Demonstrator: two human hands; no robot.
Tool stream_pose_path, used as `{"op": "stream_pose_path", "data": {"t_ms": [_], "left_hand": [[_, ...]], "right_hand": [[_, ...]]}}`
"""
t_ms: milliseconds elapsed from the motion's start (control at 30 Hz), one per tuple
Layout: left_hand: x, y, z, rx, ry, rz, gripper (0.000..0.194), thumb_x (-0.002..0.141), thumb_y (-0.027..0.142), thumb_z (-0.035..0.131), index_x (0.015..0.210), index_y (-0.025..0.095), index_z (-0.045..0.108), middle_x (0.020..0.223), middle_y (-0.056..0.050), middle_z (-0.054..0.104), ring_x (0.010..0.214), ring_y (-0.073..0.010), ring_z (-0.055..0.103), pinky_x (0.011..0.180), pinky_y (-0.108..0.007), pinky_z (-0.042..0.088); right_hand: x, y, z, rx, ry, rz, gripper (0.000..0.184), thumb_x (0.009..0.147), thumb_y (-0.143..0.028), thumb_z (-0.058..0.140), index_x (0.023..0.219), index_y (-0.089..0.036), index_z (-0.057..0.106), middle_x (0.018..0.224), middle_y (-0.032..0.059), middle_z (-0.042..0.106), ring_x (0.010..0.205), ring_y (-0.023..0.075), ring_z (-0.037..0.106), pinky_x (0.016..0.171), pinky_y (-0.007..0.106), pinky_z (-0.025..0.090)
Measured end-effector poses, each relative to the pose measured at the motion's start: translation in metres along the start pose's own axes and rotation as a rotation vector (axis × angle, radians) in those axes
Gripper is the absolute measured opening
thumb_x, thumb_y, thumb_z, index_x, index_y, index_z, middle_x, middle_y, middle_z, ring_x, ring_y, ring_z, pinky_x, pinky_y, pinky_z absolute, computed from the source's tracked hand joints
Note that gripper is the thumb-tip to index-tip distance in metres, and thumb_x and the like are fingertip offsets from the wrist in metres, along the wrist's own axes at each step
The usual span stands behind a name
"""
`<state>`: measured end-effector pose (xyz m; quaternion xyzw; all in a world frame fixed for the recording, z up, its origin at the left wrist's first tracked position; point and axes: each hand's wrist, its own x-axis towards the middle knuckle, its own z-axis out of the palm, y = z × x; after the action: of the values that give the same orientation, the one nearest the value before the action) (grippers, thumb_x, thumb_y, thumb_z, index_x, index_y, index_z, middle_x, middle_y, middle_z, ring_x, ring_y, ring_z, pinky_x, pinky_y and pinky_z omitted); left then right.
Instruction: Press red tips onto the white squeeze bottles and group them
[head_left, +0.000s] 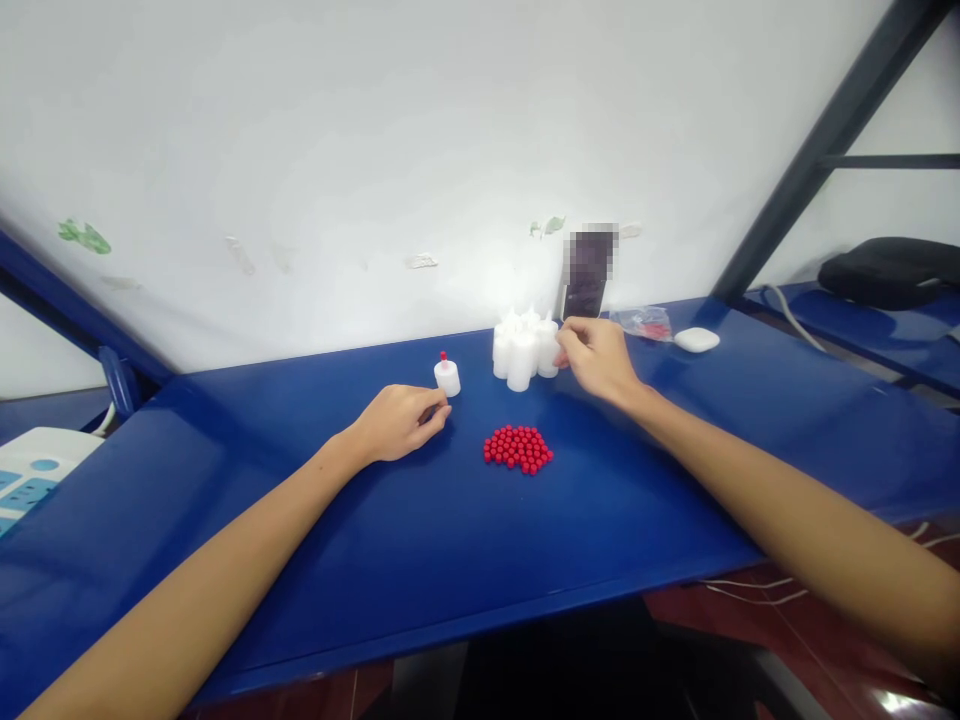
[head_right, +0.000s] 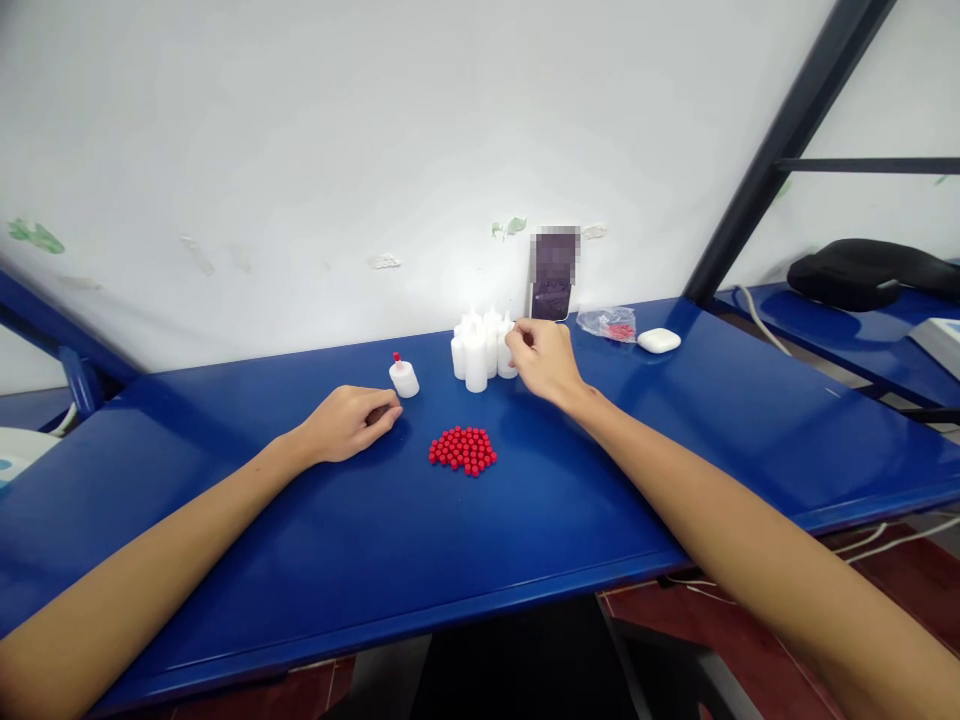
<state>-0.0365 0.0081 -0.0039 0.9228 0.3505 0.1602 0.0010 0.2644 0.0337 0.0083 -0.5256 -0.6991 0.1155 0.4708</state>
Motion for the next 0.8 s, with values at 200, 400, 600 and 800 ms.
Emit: {"op": "stream_pose_path", "data": {"t_ms": [200,400,600,800], "left_hand": [[-0.001,0.001,0.001,-0.108,0.036,-0.038,0.027,0.093,0.03,0.047,0.071,0.017,0.056,0.055,0.004,0.048,0.049,-0.0088,0.041,0.054,-0.023,0.031],[0.004,0.022,0.005,-0.439,0.211,-0.163,0.031,0.094,0.035,0.049,0.069,0.016,0.054,0.054,0.005,0.043,0.048,-0.0068,0.035,0.049,-0.021,0.029],[0.005,0.029,0.009,-0.453,0.184,-0.115,0.03,0.093,0.033,0.05,0.07,0.015,0.056,0.053,0.005,0.044,0.048,-0.0066,0.036,0.05,-0.021,0.031],[0.007,0.031,0.006,-0.563,0.203,-0.169,0.031,0.091,0.034,0.054,0.07,0.014,0.062,0.055,0.003,0.048,0.049,-0.007,0.038,0.049,-0.022,0.031]], "right_hand": [[-0.008,-0.015,0.007,0.14,-0.052,-0.022,0.005,0.079,-0.023,0.053,0.08,-0.021,0.058,0.053,-0.0059,0.048,0.052,0.0132,0.046,0.056,0.028,0.036],[-0.012,-0.022,0.014,0.219,-0.142,0.027,0.035,0.086,-0.043,0.057,0.113,-0.022,0.06,0.053,-0.0063,0.051,0.049,0.0141,0.048,0.053,0.029,0.037],[-0.013,-0.024,0.012,0.136,-0.068,-0.017,0.028,0.086,-0.048,0.06,0.089,-0.021,0.064,0.049,-0.0067,0.044,0.046,0.0116,0.04,0.053,0.029,0.034],[-0.013,-0.025,0.016,0.324,-0.106,-0.058,0.017,0.078,-0.036,0.067,0.08,-0.02,0.059,0.084,0.002,0.06,0.074,0.0162,0.056,0.066,0.03,0.045]]}}
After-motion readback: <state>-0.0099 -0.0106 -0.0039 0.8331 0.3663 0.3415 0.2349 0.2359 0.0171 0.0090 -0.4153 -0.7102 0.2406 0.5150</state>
